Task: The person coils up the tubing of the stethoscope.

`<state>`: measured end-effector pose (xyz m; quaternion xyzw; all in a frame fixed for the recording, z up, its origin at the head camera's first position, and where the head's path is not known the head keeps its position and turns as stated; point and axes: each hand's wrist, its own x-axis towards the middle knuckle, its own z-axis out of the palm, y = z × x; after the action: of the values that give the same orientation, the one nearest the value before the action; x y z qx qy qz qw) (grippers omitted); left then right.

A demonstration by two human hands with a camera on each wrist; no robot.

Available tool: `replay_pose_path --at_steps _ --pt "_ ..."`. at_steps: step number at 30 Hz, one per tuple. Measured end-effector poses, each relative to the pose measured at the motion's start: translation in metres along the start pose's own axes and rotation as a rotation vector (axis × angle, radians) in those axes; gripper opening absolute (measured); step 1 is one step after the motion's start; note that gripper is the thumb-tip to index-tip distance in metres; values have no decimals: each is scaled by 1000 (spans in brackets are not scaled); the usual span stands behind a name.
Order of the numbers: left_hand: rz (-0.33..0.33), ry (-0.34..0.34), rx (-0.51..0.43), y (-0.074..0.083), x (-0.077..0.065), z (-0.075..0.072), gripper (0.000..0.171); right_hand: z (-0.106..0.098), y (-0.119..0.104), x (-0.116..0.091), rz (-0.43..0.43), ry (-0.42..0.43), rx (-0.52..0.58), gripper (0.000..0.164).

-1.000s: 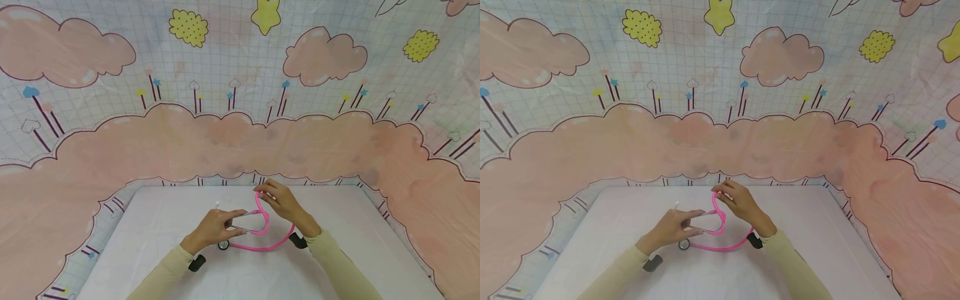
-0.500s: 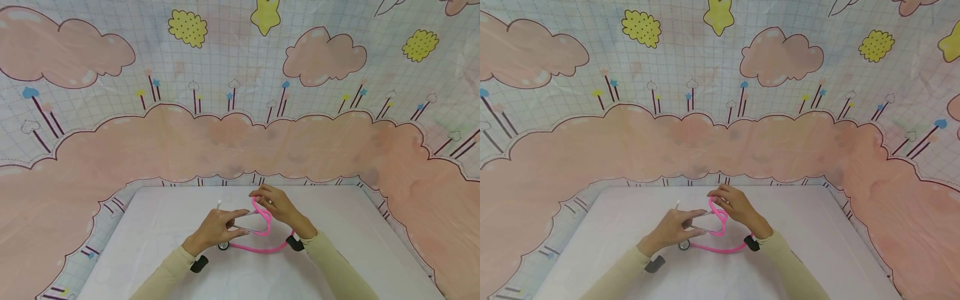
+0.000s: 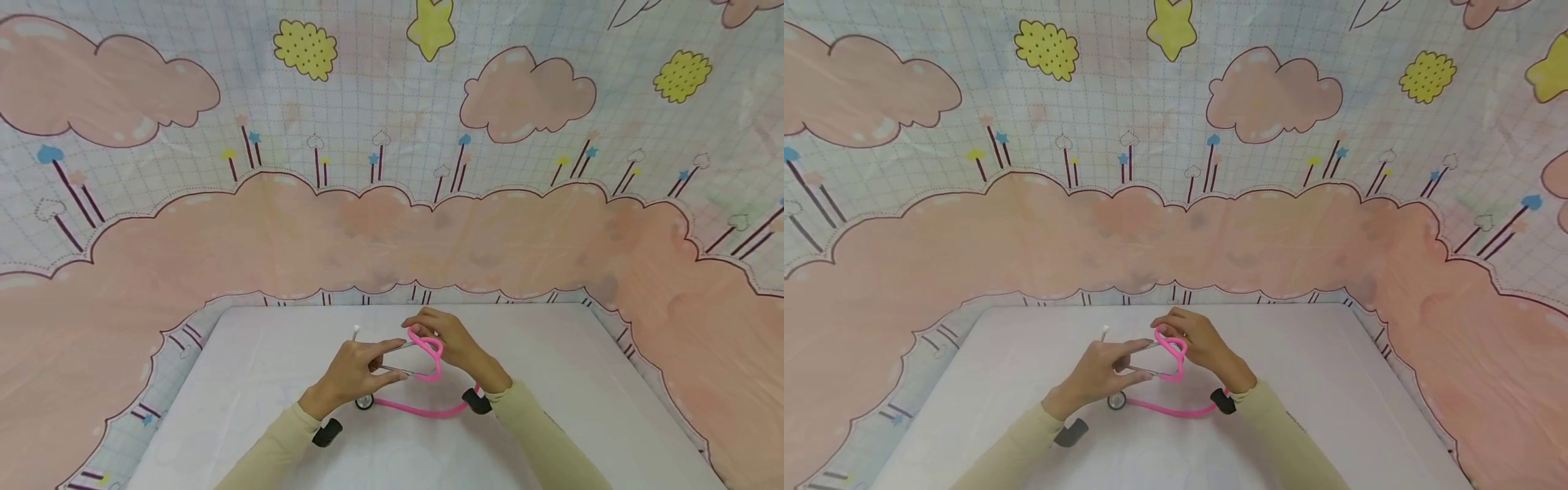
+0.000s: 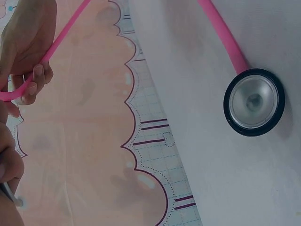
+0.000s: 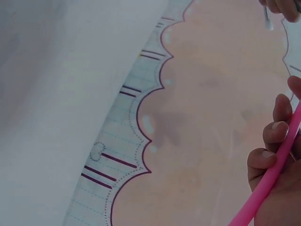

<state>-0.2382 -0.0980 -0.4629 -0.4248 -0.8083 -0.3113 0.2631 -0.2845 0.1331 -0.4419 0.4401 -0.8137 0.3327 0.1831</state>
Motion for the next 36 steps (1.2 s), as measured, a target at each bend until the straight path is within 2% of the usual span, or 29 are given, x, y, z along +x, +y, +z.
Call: replay_pose_path --at_steps 4,9,12,14,15,17,23,27,32,36 --pt "29 37 -2 -1 0 1 52 4 -1 -1 37 -26 -25 25" --pt "40 74 5 0 1 5 48 11 -1 -3 -66 -17 -98 42" --pt "21 90 13 1 0 6 50 16 1 -4 -139 17 -85 26" --pt "3 95 19 0 -1 6 51 18 1 -5 -147 26 -62 10" --pt "-1 100 24 0 -1 7 51 19 2 -6 -141 24 -46 10" --pt "-11 114 30 -2 -2 7 50 19 1 -8 -82 3 -14 18" --pt "-78 151 45 -6 -2 6 49 21 -14 -13 250 -103 114 23" --pt "-109 159 56 -6 0 3 50 27 -12 -14 266 -98 166 24" --pt "-114 163 93 -10 -2 5 51 29 -11 -19 237 -109 107 28" --pt "-120 173 125 -15 -2 7 52 30 -12 -21 292 -123 103 34"
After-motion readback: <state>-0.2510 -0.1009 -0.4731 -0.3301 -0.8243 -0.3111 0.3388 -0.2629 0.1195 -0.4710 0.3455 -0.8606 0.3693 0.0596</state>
